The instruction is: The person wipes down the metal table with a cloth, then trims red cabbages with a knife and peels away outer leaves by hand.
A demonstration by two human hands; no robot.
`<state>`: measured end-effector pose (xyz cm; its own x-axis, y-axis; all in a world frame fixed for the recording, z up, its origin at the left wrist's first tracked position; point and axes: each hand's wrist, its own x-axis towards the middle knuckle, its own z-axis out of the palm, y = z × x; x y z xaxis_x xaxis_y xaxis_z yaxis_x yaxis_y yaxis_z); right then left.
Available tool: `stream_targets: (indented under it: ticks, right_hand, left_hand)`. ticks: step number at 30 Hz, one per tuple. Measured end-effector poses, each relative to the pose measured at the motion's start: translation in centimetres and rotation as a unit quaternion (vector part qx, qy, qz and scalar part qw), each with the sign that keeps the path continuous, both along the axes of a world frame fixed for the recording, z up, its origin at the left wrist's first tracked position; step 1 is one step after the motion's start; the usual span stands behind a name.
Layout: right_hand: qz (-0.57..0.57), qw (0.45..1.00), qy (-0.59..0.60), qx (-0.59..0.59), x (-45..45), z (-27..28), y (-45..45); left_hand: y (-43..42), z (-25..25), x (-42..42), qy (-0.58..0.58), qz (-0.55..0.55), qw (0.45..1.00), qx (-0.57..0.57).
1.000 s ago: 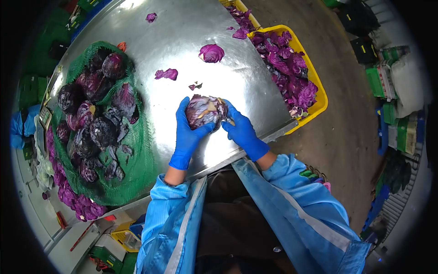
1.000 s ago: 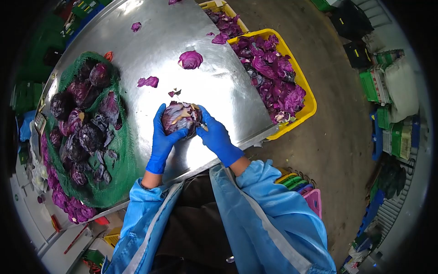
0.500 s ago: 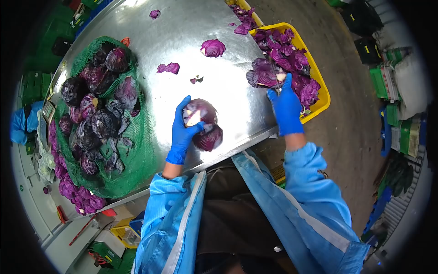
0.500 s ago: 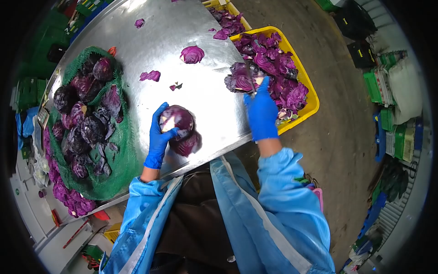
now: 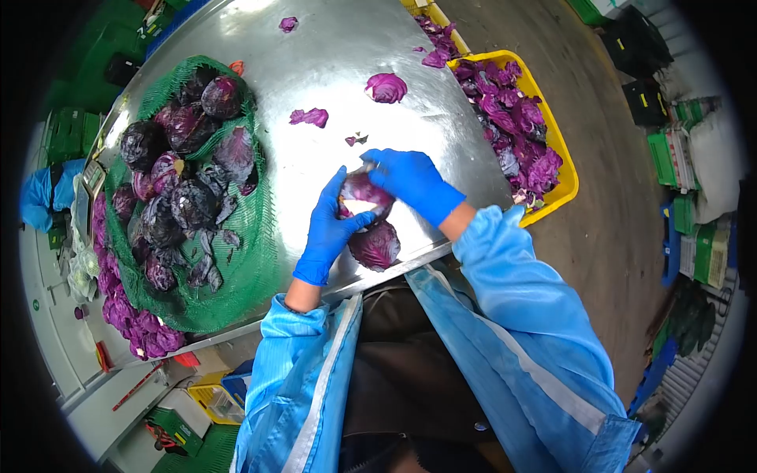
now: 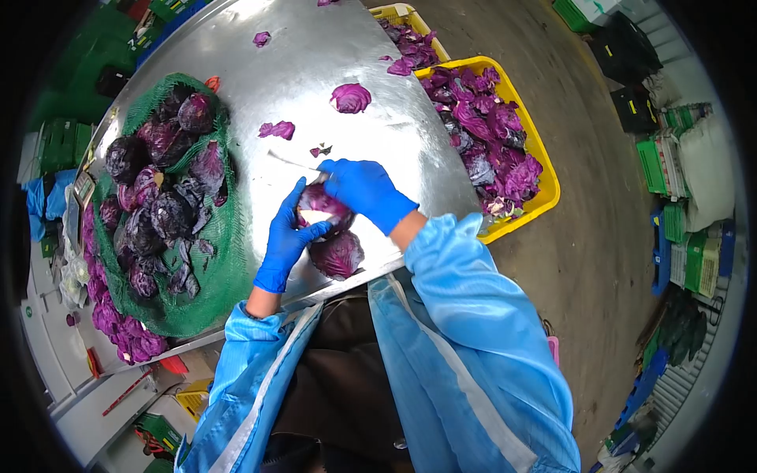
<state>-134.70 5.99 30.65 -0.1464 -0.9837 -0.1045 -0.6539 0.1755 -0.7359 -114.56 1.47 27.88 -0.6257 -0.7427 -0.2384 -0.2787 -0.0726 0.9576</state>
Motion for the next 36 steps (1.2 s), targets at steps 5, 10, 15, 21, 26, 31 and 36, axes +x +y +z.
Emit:
stream_targets:
  ticks: [5, 10, 15, 21, 26, 31, 36]
  right_hand:
    - [-0.263, 0.953, -0.052, 0.141, -4.6, -0.4, -0.1]
    - [-0.007, 0.986, -0.151, -0.074, 0.8, -2.7, 3.1]
    - [-0.141, 0.978, -0.151, -0.019, 1.8, -0.8, 4.0]
    - [-0.08, 0.99, 0.105, 0.042, -0.5, 0.3, 5.1]
    - [-0.048, 0.985, 0.145, 0.078, -1.1, -1.2, 3.8]
    - [-0.089, 0.99, 0.055, 0.094, -2.3, 0.2, 2.0]
    - [-0.02, 0.994, 0.027, 0.102, -4.7, 0.2, 1.4]
  left_hand:
    - [-0.6, -0.2, 0.3, -0.006, -0.048, 0.995, -0.083]
    - [-1.2, -0.5, -1.1, 0.049, -0.004, 0.995, -0.083]
    - [1.1, -2.4, -3.0, 0.064, 0.049, 0.992, -0.099]
    - [-1.2, 0.1, -6.7, 0.002, 0.002, 0.997, -0.076]
    - [-1.2, -0.3, -7.6, -0.091, -0.012, 0.986, -0.139]
    - [-2.2, -1.5, -7.9, -0.088, -0.018, 0.99, -0.11]
    - [-1.8, -2.0, -7.9, -0.098, -0.005, 0.987, -0.128]
